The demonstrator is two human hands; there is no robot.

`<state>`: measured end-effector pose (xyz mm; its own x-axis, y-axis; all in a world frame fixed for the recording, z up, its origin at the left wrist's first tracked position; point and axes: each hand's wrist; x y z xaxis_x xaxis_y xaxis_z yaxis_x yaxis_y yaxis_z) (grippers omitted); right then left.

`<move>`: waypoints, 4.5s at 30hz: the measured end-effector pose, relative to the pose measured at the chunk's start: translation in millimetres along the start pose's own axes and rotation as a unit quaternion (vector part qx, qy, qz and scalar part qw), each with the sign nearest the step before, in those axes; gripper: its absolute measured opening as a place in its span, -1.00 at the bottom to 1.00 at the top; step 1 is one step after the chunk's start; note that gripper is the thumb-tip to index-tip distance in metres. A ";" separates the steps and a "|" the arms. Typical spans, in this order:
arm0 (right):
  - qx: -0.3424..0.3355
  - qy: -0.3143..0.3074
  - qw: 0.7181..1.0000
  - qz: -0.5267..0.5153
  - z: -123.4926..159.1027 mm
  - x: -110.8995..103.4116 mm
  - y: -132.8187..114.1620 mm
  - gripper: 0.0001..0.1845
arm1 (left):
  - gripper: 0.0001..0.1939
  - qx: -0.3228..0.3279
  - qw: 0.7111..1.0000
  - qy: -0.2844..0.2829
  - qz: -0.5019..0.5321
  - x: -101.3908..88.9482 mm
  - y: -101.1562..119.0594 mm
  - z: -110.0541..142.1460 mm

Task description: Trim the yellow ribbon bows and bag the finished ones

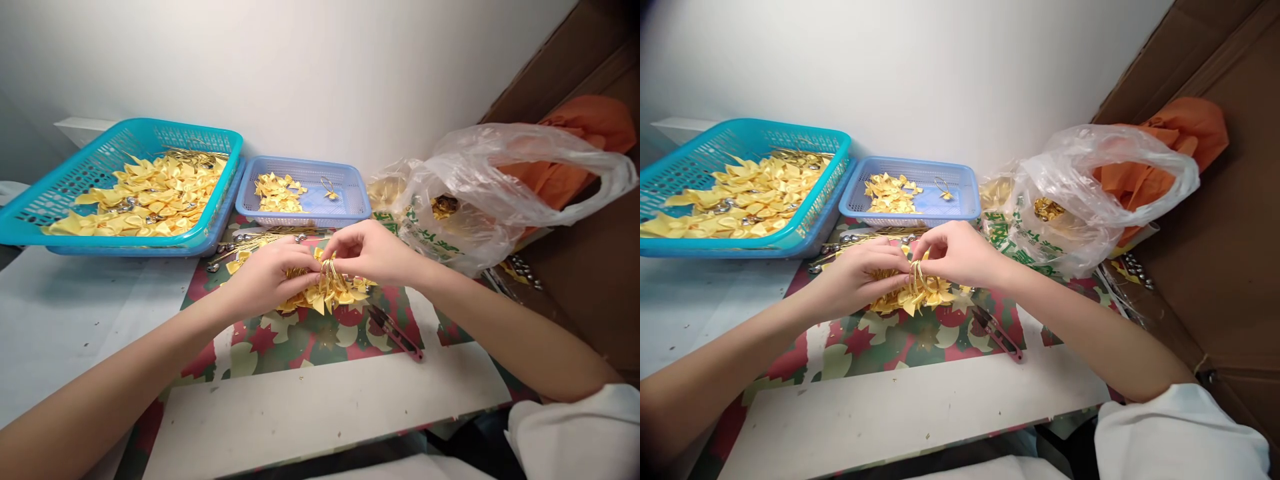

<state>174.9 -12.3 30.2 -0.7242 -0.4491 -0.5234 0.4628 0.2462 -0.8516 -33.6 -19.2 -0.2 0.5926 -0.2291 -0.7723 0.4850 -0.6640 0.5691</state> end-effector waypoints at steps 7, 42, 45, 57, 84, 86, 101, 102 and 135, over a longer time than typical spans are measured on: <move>0.039 0.022 0.998 -0.047 3.0 4.9 -2.9 -0.91 | -0.72 -0.011 1.000 0.017 -0.006 1.5 1.9 -0.3; -0.089 0.087 0.946 0.300 26.2 -20.9 -26.8 -0.79 | -0.82 -0.169 0.921 0.147 0.318 -28.0 0.1 5.5; -0.129 0.111 0.925 0.340 24.8 -30.8 -34.7 -0.81 | -0.92 -0.148 0.832 0.230 0.482 -29.6 2.8 2.2; -0.307 0.177 0.873 0.336 3.6 -39.3 -54.2 -0.76 | -0.89 -0.085 0.752 0.338 0.559 -17.2 16.3 -9.2; -0.375 0.201 0.888 0.173 -18.8 -13.4 -4.6 -0.91 | -0.67 -0.089 0.965 0.193 0.155 -6.4 7.8 -28.9; -0.310 0.189 0.917 0.168 -17.9 -16.5 -2.8 -0.89 | -0.67 -0.089 0.964 0.182 0.171 -10.0 5.6 -29.3; -0.101 0.200 0.974 0.028 -12.2 -5.8 -3.8 -0.85 | -0.74 -0.115 0.950 0.166 0.240 -17.4 3.7 -25.4; -0.095 0.204 0.974 0.021 -10.5 -3.5 -5.6 -0.85 | -0.73 -0.125 0.946 0.175 0.243 -17.3 3.3 -24.8; -0.193 0.104 0.976 -0.016 -34.0 23.6 11.3 -0.82 | -0.87 0.105 0.977 0.176 -0.054 -24.2 -9.0 -10.8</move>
<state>145.6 9.2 7.2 -0.8416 -0.2887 -0.4565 0.2402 0.5570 -0.7950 -45.4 0.0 16.4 0.7477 0.0844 -0.6587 0.4359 -0.8107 0.3908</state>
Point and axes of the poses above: each hand's wrist, its own z-axis away from the middle knuckle, its own x-axis out of the palm, y = z × x, and after that the axes turned 3 degrees about y, right-handed
